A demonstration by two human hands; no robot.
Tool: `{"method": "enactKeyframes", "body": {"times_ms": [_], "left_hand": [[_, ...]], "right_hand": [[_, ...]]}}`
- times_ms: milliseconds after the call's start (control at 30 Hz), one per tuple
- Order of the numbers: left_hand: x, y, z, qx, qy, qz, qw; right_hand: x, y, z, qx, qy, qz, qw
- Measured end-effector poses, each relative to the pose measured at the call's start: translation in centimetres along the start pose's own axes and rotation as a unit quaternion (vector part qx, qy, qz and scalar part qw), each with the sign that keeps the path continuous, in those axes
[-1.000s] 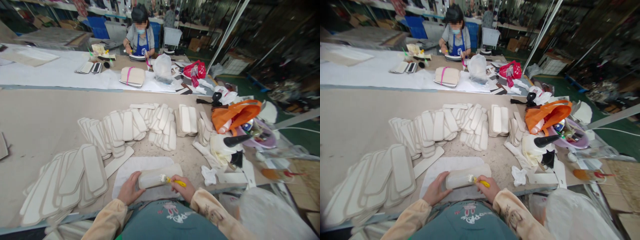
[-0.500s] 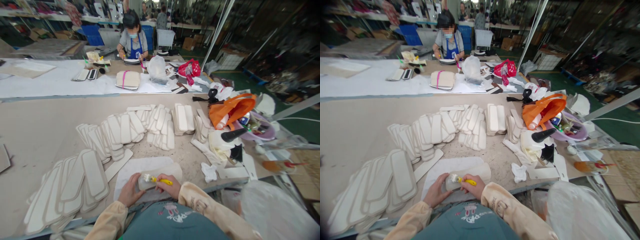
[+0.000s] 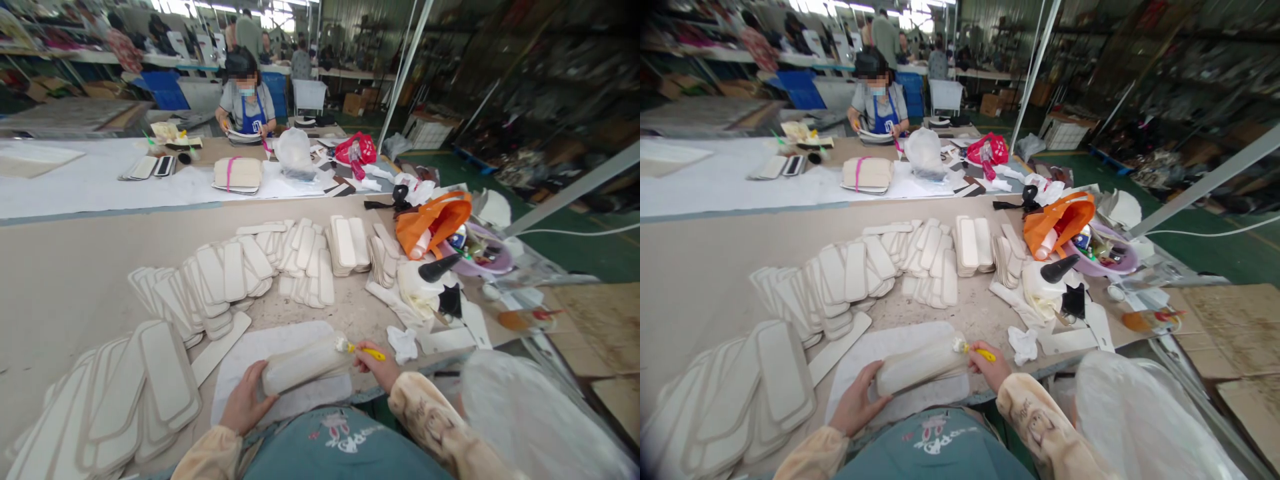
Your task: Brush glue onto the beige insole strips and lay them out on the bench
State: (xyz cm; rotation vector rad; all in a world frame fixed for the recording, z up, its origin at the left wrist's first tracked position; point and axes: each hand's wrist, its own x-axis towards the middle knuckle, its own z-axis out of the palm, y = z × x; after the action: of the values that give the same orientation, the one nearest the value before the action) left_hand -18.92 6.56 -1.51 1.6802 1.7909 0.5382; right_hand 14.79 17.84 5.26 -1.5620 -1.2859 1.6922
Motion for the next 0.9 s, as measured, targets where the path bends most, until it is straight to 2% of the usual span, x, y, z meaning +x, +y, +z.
{"method": "enactKeyframes", "body": {"times_ms": [100, 200, 333, 500, 600, 733, 833, 900], "left_hand": [[0.0, -0.1, 0.1, 0.002, 0.012, 0.005, 1.0], [-0.1, -0.1, 0.1, -0.002, 0.013, 0.007, 1.0], [0.0, 0.3, -0.1, -0.009, 0.006, -0.006, 1.0], [-0.1, 0.8, -0.3, -0.02, -0.007, -0.022, 1.0], [-0.1, 0.9, -0.2, -0.034, 0.0, -0.024, 0.999], [-0.3, 1.4, -0.4, -0.035, 0.003, -0.03, 0.999], [-0.3, 2.3, -1.0, -0.025, -0.02, -0.055, 0.998], [-0.1, 2.7, -1.6, -0.025, -0.057, -0.087, 0.994]], "right_hand": [[-0.4, -0.3, -1.0, -0.001, 0.014, -0.016, 1.0], [-0.7, -0.5, -0.1, 0.013, -0.019, -0.033, 0.999], [-0.7, 0.2, 1.0, -0.007, -0.064, -0.023, 0.998], [-0.8, 0.7, -1.4, -0.057, -0.017, -0.038, 0.997], [-0.7, 0.2, -2.4, -0.042, 0.0, -0.036, 0.998], [-0.3, -0.3, -0.8, -0.01, -0.039, -0.054, 0.998], [-0.4, -0.2, 1.0, -0.04, -0.06, -0.053, 0.996], [-0.3, -0.1, 1.5, -0.083, -0.023, -0.067, 0.994]]}}
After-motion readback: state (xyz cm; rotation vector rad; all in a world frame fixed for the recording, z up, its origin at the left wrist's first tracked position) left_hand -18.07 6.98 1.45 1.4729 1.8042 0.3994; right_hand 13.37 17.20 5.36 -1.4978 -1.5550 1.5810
